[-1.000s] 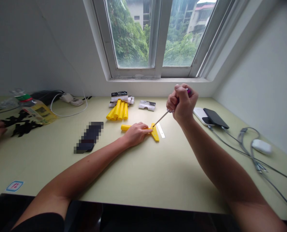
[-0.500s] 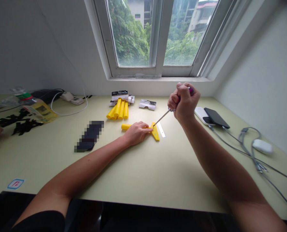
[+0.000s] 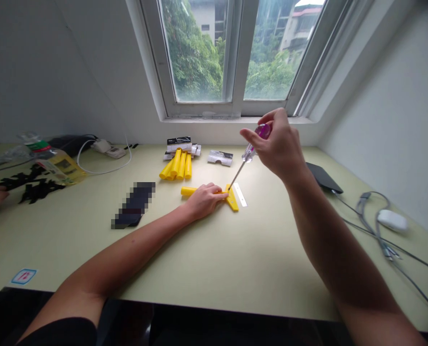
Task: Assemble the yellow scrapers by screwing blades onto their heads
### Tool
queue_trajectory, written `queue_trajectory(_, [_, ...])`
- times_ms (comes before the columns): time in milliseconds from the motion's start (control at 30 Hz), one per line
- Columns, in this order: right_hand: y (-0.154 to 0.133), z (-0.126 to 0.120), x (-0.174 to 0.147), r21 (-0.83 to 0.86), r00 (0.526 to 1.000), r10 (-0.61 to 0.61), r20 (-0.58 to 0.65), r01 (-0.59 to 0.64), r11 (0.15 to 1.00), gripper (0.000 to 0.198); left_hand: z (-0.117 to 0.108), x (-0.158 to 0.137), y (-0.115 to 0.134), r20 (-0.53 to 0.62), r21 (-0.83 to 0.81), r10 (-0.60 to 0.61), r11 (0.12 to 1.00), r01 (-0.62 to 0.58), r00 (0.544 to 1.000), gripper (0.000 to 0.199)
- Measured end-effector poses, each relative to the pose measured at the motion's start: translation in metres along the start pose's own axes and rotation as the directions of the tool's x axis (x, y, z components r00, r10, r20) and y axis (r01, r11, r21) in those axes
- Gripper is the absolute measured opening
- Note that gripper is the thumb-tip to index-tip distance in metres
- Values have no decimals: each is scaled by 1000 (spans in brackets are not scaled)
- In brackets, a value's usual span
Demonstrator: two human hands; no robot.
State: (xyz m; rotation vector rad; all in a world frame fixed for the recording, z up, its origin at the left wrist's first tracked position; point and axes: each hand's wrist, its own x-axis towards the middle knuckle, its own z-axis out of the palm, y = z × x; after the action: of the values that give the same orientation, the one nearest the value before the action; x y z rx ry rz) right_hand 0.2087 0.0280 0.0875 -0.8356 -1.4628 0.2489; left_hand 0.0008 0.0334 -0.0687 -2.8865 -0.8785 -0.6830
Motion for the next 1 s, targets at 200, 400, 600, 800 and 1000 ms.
queue_trajectory(200, [-16, 4, -5, -44, 989, -45, 139, 51, 998, 16, 1, -1, 0, -6, -20, -4, 1000, 4, 1000, 29])
queue_trajectory(400, [-18, 3, -9, -126, 990, -95, 106, 108, 986, 10, 0, -1, 0, -11, -23, 3, 1000, -4, 1000, 29])
queue_trajectory(600, [3, 14, -13, 169, 996, -48, 81, 34, 985, 18, 2, -1, -1, -10, -18, -1, 1000, 0, 1000, 29])
queue_trajectory(800, [22, 44, -11, 193, 992, -64, -112, 85, 977, 23, 3, -2, -2, -28, -6, 4, 1000, -4, 1000, 29])
queue_trajectory(1000, [17, 46, -14, 226, 997, -76, 34, 66, 972, 33, 3, -2, -2, -28, -17, 2, 1000, -2, 1000, 29])
